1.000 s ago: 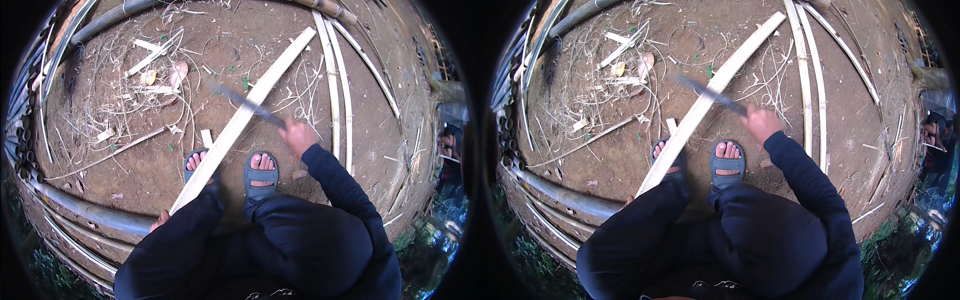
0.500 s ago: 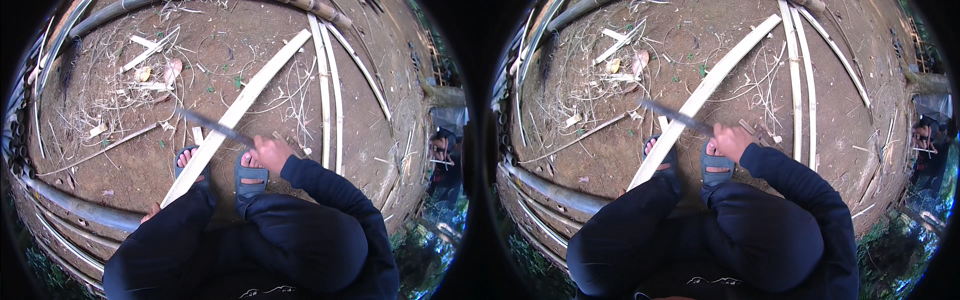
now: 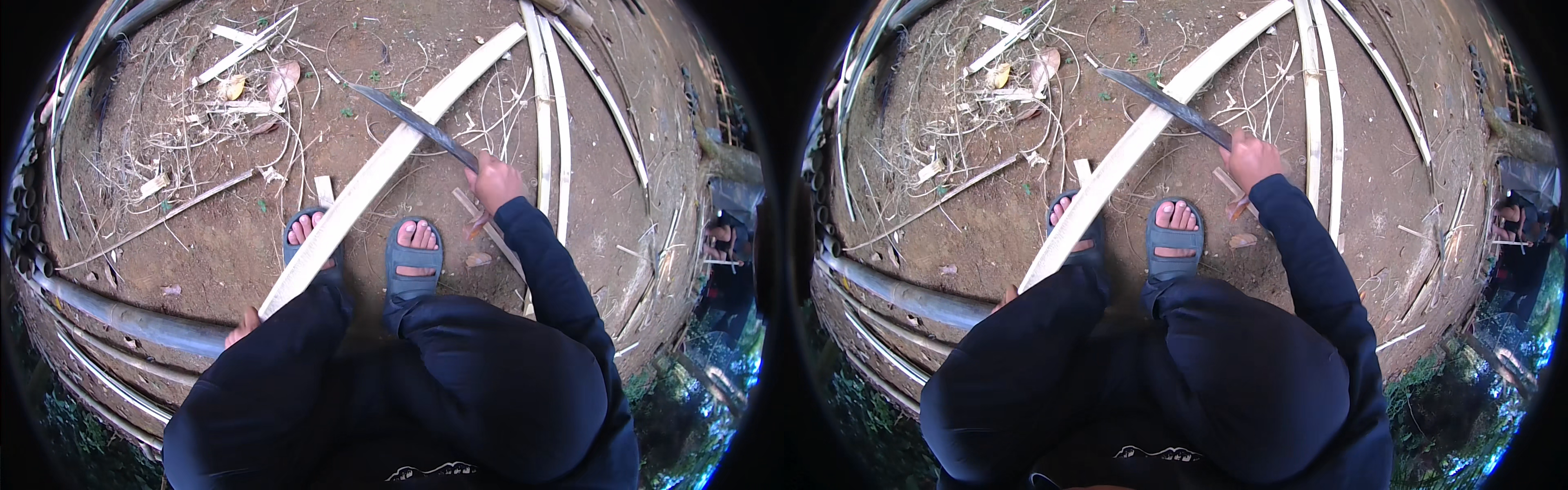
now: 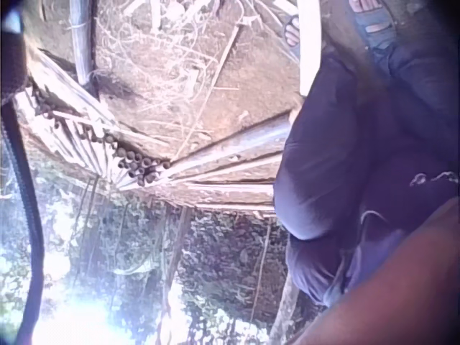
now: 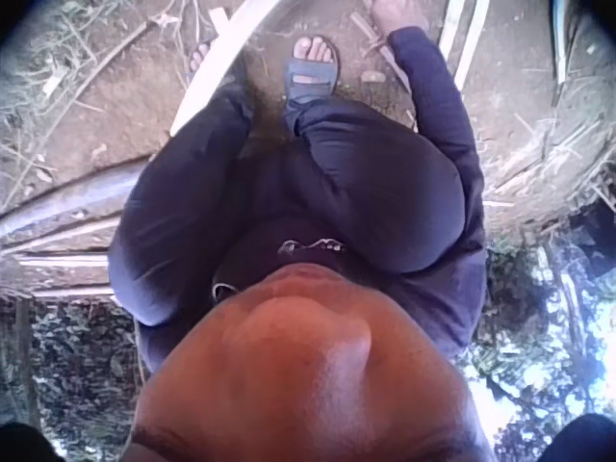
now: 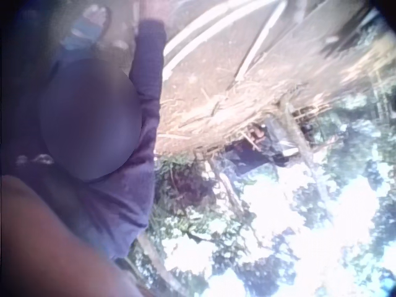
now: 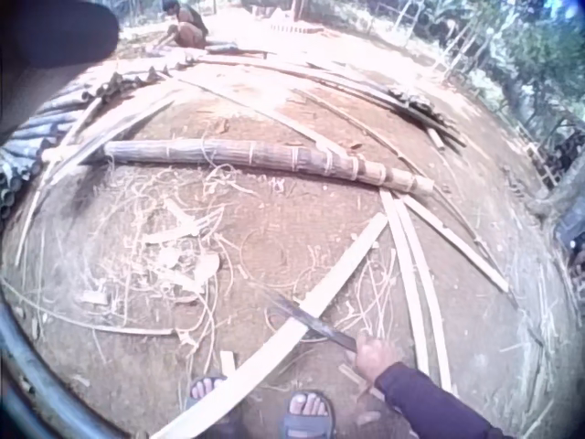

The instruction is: The person shaves and smooths long strips of bamboo using a large blade, handling the strips individually and checking the surface texture.

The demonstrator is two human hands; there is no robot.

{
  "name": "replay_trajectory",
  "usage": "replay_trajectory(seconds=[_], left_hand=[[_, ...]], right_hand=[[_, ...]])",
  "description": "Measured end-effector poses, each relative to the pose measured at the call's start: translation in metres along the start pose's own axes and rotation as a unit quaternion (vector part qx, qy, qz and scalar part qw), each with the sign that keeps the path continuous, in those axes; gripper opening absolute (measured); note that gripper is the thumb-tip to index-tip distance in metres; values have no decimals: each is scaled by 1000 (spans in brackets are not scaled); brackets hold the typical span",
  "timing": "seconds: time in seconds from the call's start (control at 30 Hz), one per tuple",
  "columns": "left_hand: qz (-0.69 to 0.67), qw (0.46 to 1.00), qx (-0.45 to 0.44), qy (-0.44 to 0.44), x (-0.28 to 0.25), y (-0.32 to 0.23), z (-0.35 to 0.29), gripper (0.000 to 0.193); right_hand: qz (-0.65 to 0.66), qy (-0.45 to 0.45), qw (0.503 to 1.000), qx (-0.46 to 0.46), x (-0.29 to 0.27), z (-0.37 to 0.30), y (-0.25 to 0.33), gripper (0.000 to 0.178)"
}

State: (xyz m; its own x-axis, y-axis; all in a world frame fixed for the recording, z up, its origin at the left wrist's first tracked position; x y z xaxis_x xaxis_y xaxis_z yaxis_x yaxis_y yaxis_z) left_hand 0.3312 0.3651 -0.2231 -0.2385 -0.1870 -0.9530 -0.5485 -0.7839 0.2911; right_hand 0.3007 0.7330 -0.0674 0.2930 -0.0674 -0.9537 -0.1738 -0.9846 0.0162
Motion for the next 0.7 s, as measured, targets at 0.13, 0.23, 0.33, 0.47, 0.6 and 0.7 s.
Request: replay_trajectory(seconds=[0.13, 0.23, 0.33, 0.47, 0.6, 0.7], left_hand=[[10, 1000, -6, 0, 3, 16, -2, 83], [3, 1000, -5, -8, 4, 7, 0, 84], [4, 1000, -10, -7, 3, 10, -2, 85], [14, 1000, -10, -5, 4, 19, -8, 87], [-7, 1000, 4, -15, 2, 3, 2, 89], [3, 1000, 3, -5, 2, 8, -9, 90]], right_hand=[[21, -13, 987, -157, -10, -33, 84, 28], [-45, -73, 980, -179, -4, -32, 53, 29], [24, -17, 999, 30, -4, 7, -8, 28], [70, 9, 985, -158, -17, -25, 82, 24], [-6, 6, 999, 48, 10, 3, -17, 26], [27, 33, 994, 99, -2, 14, -12, 28]])
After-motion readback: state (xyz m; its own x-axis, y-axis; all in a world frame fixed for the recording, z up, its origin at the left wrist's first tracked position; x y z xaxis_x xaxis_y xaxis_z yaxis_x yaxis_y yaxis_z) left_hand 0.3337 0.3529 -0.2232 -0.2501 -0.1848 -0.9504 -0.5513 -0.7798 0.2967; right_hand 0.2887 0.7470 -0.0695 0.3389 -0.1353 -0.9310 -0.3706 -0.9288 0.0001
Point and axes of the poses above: each hand's wrist, its own z-axis towards the middle knuckle, its own x-axis out of the palm, y = z × x, the point moved 3 cm from there along z, towards the middle knuckle, and after that the axes turned 8 degrees about -z, right-handed, at the moved point
